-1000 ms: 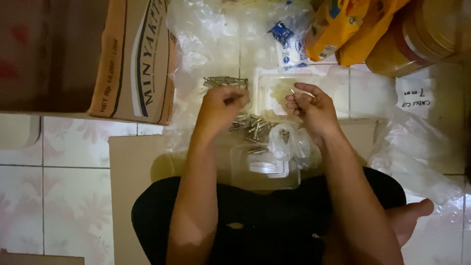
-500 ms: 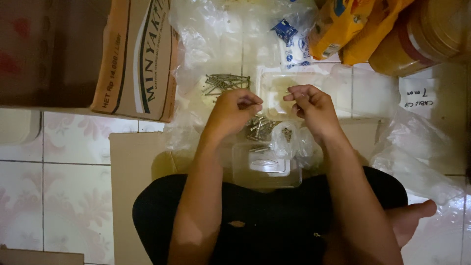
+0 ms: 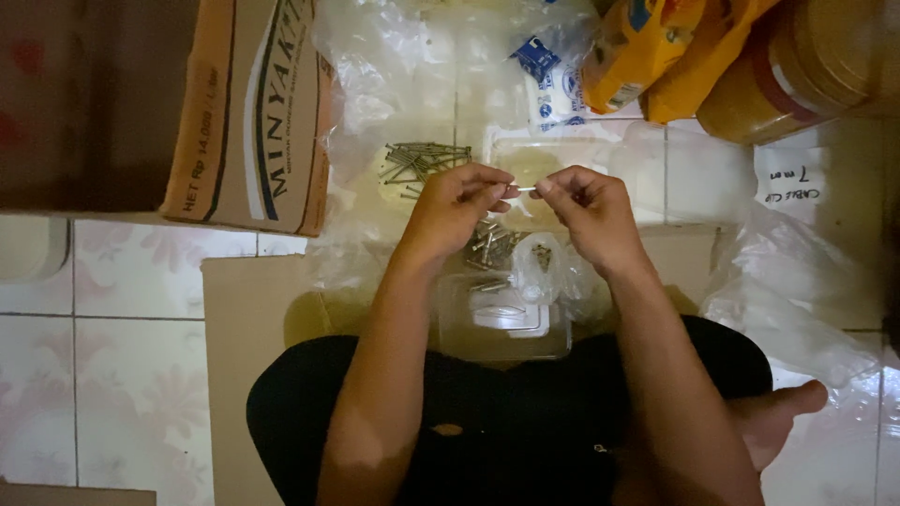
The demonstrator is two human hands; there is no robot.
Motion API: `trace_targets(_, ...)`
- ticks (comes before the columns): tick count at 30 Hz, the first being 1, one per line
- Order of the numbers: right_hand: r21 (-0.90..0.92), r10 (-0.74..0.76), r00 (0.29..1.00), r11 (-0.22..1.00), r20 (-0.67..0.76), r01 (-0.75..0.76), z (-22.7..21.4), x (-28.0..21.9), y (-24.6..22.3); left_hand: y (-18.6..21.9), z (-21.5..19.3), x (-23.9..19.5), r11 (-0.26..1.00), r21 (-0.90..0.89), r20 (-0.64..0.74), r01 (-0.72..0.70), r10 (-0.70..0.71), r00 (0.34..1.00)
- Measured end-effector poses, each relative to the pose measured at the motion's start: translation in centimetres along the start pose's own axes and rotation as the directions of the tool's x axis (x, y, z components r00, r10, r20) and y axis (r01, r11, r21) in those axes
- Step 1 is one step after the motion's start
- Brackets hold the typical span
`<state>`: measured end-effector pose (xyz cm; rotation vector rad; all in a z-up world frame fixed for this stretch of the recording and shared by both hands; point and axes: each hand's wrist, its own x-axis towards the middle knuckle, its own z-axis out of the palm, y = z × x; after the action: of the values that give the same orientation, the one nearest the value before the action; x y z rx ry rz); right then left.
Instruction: Assembling plastic cable clips by inserting metal nails into the pre-drilled holes.
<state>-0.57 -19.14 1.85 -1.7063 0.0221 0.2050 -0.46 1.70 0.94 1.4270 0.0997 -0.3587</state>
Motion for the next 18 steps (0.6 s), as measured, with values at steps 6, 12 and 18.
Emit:
trace_targets(6,-0.079,-0.043,0.999,0.996,-0.026,0.041,0.4,-0.6,-1.7,2.7,0.4,-1.8,1.0,0.021,0.009,0.009,-0.009,1.0)
trace_targets(12,-0.2,-0.138,0.989,0.972,-0.057,0.125,0.4,-1.0,-1.4,0.5,0.2,-0.8,0.999,-0.029,0.002,-0.035,0.035,0.999)
trace_targets(18,-0.341,-0.303,0.952,0.9,-0.046,0.27,0.7,-1.3,-3.3,1.6,0.4,-1.2,0.999,-0.016,-0.01,-0.035,0.035,0.999)
